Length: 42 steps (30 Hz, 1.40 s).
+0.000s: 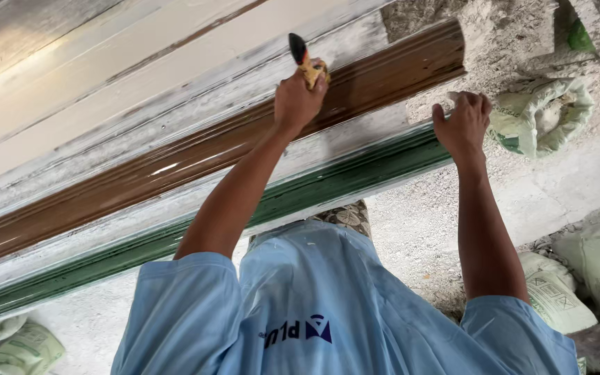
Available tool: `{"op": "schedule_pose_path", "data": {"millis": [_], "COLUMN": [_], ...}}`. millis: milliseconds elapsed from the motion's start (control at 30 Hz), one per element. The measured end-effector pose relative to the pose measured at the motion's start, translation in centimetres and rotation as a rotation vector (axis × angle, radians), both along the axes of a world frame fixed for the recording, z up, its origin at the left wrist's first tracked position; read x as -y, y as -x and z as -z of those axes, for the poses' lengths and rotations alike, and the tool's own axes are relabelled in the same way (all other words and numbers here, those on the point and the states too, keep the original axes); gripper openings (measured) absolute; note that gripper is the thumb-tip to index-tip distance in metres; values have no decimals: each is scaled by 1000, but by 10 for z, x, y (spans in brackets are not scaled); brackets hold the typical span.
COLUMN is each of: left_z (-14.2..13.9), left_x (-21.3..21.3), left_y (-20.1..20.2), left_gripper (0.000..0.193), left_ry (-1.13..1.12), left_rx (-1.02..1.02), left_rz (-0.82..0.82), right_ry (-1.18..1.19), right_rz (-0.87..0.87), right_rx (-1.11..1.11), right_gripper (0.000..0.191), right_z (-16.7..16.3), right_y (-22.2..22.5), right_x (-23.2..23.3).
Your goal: The person wipes a flat board with a pink sponge, wrings out a white cloth, and arranges long white and green mold strips on the workshop floor. They dip a brush into a bucket of yellowish liquid and brush the liquid along the surfaces of the mold strips, then scrape residue from a bowl with a scraper.
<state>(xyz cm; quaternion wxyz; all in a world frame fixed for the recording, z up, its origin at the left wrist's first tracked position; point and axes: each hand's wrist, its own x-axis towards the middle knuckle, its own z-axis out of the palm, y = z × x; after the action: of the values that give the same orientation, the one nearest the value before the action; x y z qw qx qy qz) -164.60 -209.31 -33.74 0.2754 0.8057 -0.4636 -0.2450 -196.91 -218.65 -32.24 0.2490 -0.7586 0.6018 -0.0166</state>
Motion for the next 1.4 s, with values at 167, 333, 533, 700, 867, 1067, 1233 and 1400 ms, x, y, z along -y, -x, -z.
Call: {"op": "schedule_pose_path", "data": {"millis": [167,333,533,700,867,1067,1233,1400], "left_z": [13,14,9,-4,-10,12,20,14], "left_x": [65,125,170,202,189,104,36,-63], "left_y": [66,130,173,207,226,194,137,61], "left_gripper": [45,38,32,37,45,48,45,48], "left_ry": [-84,7,-6,114,28,282,179,224], "left_rx": [-19,-76,-4,-17,-337,71,66,167], "left_rz": [34,34,78,58,137,-93,-285,-419], "right_ry": [18,7,94,56,135,123,171,204], "right_rz": [37,130,152,189,83,69,3,-58], "right_rx": [0,97,122,150,158,240,352,511], "right_gripper": [56,45,38,38,48,43,33,37], "right_z": [9,9,1,-9,-6,12,15,11], "right_y": [3,8,3,1,20,53,36,-36], "right_x": [21,34,42,36,31,29,12,-24]}}
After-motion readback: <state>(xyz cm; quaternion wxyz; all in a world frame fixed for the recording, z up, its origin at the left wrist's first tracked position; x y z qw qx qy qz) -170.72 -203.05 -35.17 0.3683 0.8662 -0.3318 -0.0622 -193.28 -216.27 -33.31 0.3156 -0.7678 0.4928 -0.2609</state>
